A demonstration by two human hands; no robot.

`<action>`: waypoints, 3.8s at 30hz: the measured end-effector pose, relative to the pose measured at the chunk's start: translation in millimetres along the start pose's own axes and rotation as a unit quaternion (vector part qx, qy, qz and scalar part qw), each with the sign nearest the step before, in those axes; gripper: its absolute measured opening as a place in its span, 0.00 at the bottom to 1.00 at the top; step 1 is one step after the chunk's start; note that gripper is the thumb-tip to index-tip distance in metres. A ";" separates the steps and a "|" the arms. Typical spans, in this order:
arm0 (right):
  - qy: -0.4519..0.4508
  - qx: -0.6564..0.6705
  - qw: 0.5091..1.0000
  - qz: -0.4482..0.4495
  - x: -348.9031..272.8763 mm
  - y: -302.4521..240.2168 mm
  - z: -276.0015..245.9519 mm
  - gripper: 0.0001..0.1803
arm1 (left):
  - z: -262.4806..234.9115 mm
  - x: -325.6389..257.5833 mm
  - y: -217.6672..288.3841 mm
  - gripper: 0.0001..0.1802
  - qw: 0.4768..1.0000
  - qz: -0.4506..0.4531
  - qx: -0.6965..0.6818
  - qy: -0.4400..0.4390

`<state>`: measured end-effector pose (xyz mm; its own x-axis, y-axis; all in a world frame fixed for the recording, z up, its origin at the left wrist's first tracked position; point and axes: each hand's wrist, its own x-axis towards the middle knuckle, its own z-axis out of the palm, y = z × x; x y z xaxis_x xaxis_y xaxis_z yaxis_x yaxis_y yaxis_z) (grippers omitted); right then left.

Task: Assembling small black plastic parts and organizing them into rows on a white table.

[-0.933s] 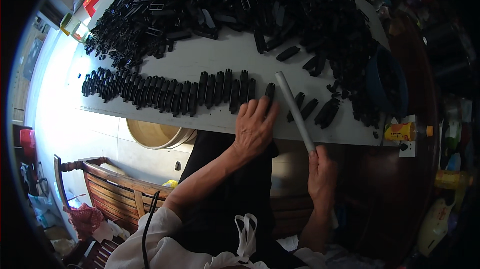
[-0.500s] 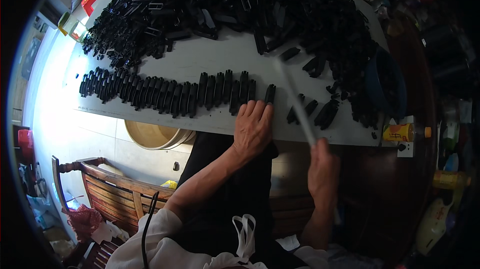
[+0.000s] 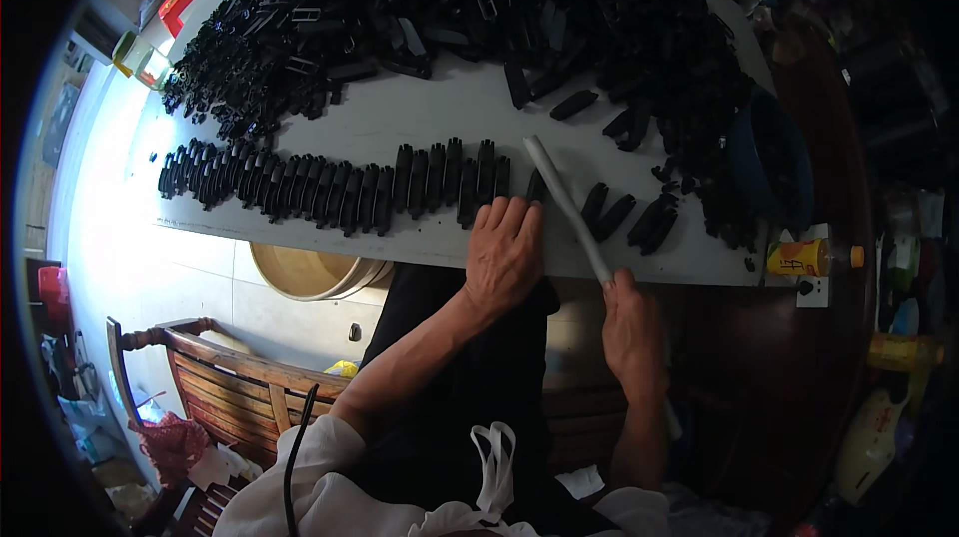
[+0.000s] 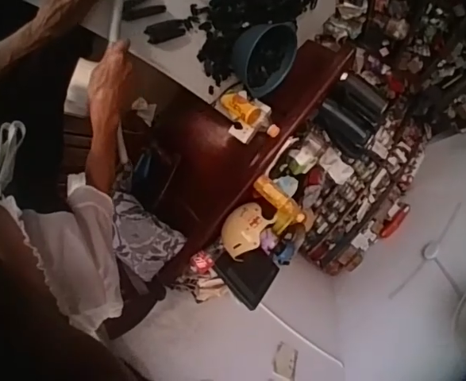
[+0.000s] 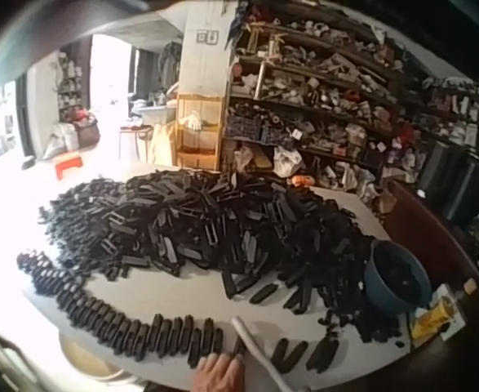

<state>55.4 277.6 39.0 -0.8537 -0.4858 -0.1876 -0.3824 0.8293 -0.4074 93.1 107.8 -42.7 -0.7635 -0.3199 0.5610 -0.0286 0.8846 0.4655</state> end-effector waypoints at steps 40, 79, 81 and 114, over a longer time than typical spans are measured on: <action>-0.002 0.027 0.999 0.033 -7.5 -18.0 -13.4 0.12 | -10.0 -3.5 -8.2 0.16 1.000 0.002 -0.020 0.017; 0.127 0.166 0.976 -0.063 -6.2 42.2 16.2 0.18 | -6.2 8.1 -0.8 0.14 0.953 -0.125 -0.243 -0.130; 0.068 0.155 0.986 -0.016 -9.1 30.7 0.8 0.16 | -9.9 -3.5 -20.7 0.20 0.997 0.022 0.045 0.051; 0.021 0.060 0.998 0.020 -6.5 -5.2 -3.9 0.13 | -15.7 3.0 -13.2 0.11 0.995 -0.029 0.088 0.034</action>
<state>61.6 277.4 45.8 -0.8825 -0.4387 -0.1693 -0.3049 0.8080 -0.5042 101.3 89.8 -36.4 -0.7122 -0.3890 0.5843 -0.1888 0.9079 0.3743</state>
